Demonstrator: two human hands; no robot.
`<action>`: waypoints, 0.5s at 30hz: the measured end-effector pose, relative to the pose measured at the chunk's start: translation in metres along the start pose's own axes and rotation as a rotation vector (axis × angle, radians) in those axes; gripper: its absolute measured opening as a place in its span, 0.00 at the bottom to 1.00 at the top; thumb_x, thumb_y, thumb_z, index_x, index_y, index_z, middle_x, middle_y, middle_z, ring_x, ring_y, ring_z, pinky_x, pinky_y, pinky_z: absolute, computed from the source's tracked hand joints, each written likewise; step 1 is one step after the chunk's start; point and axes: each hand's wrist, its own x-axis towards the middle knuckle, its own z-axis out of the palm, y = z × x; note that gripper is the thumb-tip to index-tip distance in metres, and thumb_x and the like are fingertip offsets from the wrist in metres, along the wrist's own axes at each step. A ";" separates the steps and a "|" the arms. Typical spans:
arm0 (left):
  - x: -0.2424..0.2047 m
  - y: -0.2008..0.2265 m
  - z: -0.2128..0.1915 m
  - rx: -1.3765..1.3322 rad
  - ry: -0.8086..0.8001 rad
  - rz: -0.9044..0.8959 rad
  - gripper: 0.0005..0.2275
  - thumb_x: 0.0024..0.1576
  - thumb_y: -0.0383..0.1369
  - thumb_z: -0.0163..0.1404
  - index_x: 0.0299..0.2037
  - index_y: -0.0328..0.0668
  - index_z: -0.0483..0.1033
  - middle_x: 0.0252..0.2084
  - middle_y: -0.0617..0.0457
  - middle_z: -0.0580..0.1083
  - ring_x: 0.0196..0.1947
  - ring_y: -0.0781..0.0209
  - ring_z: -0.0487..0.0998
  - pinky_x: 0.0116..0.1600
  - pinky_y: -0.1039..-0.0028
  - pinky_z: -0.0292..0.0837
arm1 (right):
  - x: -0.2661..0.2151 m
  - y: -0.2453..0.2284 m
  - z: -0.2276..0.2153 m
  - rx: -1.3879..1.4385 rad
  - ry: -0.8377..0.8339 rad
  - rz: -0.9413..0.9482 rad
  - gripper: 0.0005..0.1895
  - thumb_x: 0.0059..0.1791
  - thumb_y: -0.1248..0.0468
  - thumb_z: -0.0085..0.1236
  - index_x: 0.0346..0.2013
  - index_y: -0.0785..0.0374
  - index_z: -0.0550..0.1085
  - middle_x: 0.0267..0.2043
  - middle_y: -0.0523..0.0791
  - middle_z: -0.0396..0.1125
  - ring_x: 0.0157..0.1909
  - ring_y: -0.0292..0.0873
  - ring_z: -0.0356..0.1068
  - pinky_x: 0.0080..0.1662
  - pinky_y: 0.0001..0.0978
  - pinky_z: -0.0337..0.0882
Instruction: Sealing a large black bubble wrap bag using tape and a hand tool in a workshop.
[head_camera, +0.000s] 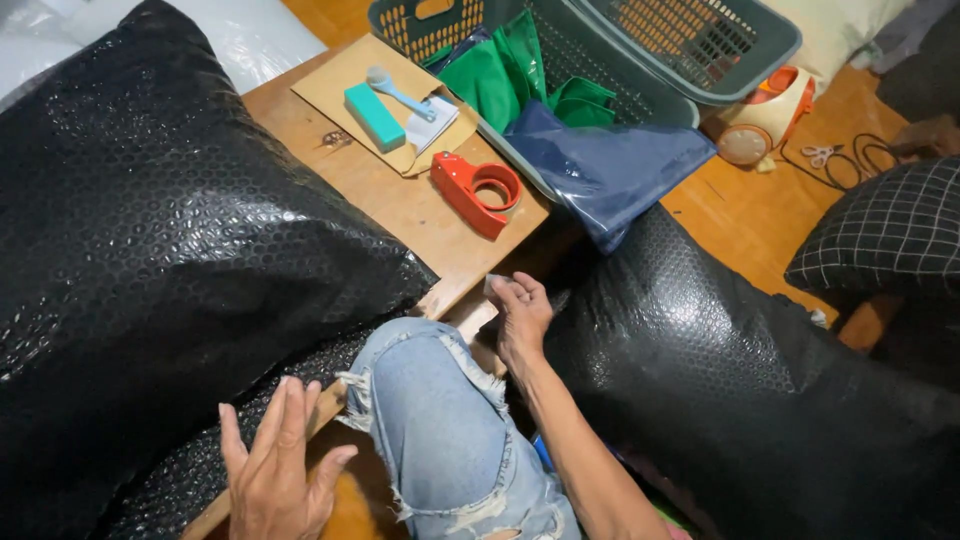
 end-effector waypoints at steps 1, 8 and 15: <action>0.000 -0.001 0.001 0.000 -0.002 -0.001 0.39 0.57 0.51 0.47 0.75 0.33 0.55 0.61 0.47 0.75 0.70 0.48 0.69 0.77 0.30 0.45 | -0.002 -0.003 0.004 -0.001 0.001 0.001 0.27 0.38 0.71 0.71 0.50 0.70 0.70 0.30 0.47 0.68 0.33 0.42 0.72 0.40 0.35 0.79; -0.001 -0.006 0.006 0.027 -0.027 -0.038 0.39 0.57 0.50 0.48 0.75 0.34 0.55 0.62 0.48 0.74 0.70 0.51 0.69 0.76 0.31 0.45 | 0.006 0.006 0.010 -0.167 0.009 0.000 0.25 0.37 0.69 0.73 0.45 0.68 0.72 0.29 0.46 0.70 0.30 0.39 0.71 0.36 0.29 0.74; 0.001 -0.003 0.005 0.035 -0.056 -0.126 0.41 0.54 0.48 0.52 0.76 0.35 0.54 0.62 0.48 0.75 0.71 0.53 0.68 0.77 0.33 0.43 | -0.014 -0.023 0.026 -0.338 0.053 0.149 0.43 0.33 0.60 0.73 0.60 0.63 0.64 0.46 0.49 0.68 0.40 0.43 0.70 0.39 0.34 0.71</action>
